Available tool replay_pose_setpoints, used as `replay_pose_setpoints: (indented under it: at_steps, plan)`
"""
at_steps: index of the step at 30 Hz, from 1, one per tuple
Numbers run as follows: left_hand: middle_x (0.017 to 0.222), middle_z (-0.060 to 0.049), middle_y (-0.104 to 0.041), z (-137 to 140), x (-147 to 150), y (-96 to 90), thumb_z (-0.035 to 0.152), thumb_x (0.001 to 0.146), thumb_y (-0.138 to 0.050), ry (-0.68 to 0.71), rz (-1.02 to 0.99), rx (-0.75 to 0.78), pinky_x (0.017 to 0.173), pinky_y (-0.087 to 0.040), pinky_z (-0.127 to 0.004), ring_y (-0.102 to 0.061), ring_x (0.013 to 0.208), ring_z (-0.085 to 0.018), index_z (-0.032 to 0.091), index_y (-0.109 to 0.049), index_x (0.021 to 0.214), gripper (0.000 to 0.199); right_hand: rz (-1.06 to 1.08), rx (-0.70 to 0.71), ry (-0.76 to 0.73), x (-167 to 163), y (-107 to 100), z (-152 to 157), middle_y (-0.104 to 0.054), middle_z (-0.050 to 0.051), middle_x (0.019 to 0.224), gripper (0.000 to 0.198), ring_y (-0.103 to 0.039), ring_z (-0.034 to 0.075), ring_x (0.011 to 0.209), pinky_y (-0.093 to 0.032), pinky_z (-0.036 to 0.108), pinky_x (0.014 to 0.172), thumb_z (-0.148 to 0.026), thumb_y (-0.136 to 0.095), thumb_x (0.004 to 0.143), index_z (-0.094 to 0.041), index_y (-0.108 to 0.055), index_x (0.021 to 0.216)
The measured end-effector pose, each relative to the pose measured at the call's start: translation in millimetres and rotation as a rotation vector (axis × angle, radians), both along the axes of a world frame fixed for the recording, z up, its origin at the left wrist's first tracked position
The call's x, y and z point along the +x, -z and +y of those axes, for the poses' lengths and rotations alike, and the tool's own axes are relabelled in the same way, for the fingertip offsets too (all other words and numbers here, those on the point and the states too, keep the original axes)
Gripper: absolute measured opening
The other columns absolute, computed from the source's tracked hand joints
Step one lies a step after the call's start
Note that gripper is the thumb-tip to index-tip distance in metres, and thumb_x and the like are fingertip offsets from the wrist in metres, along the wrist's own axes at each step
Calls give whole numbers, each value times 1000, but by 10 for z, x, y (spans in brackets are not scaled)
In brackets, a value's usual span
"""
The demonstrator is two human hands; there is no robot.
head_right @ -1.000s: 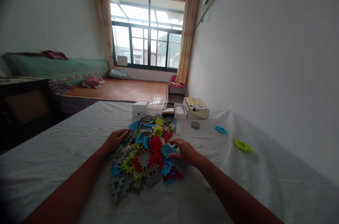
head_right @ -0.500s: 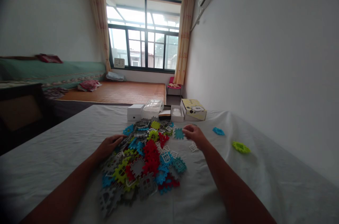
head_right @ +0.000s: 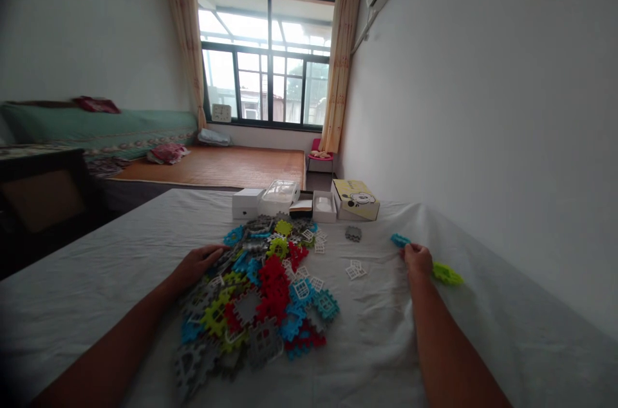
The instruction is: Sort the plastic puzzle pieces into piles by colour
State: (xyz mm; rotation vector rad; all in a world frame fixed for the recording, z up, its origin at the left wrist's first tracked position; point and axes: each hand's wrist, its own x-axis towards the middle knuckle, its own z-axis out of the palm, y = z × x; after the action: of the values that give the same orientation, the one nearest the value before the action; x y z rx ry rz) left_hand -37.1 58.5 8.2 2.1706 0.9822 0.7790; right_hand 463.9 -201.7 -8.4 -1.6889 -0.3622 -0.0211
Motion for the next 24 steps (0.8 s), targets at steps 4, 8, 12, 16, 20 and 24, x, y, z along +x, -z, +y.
replay_pose_setpoints:
  at_steps: [4,8,12,16,20,24]
  plan:
    - [99,-3,-72,-19,10,14,64,71,-49,-1,-28,-35,87,-45,-31,-61,97,-27,21,-72,96,56,-24,-79,-136,-170,-133,61,-66,5,71,40,-61,16,57,-49,26,52,-42,-61,64,-14,-62,92]
    - [95,-2,-72,-13,-7,44,67,73,-46,-48,-141,-168,81,-48,-31,-63,91,-25,18,-70,102,61,-114,-305,-857,-697,-371,157,-65,3,76,38,-57,13,62,-47,23,54,-42,-65,67,-17,-64,96]
    - [104,-8,-70,-5,-30,40,66,71,-49,-94,-276,-239,85,-48,-34,-61,99,-27,15,-69,103,64,-290,-618,-1494,-1258,-539,169,-64,3,96,45,-58,15,76,-48,24,64,-43,-71,65,-22,-63,104]
    - [105,-9,-70,-19,-19,11,64,69,-55,-82,-269,-257,86,-48,-36,-62,99,-28,15,-70,102,61,-408,-686,-1529,-1436,-501,174,-61,1,95,53,-57,14,75,-47,24,66,-43,-76,58,-22,-61,104]
    - [100,-8,-71,-26,-5,-1,66,67,-56,-86,-247,-259,82,-50,-35,-63,94,-28,15,-70,102,63,-371,-699,-1499,-1416,-411,230,-57,-4,74,45,-53,12,68,-43,21,59,-42,-77,57,-20,-62,93]
    - [98,-8,-72,-14,-14,8,66,66,-56,-75,-250,-279,79,-51,-35,-65,90,-27,16,-71,101,63,-119,-575,-1541,-1353,-401,277,-56,-4,66,36,-50,9,60,-41,20,53,-42,-76,60,-17,-60,81]
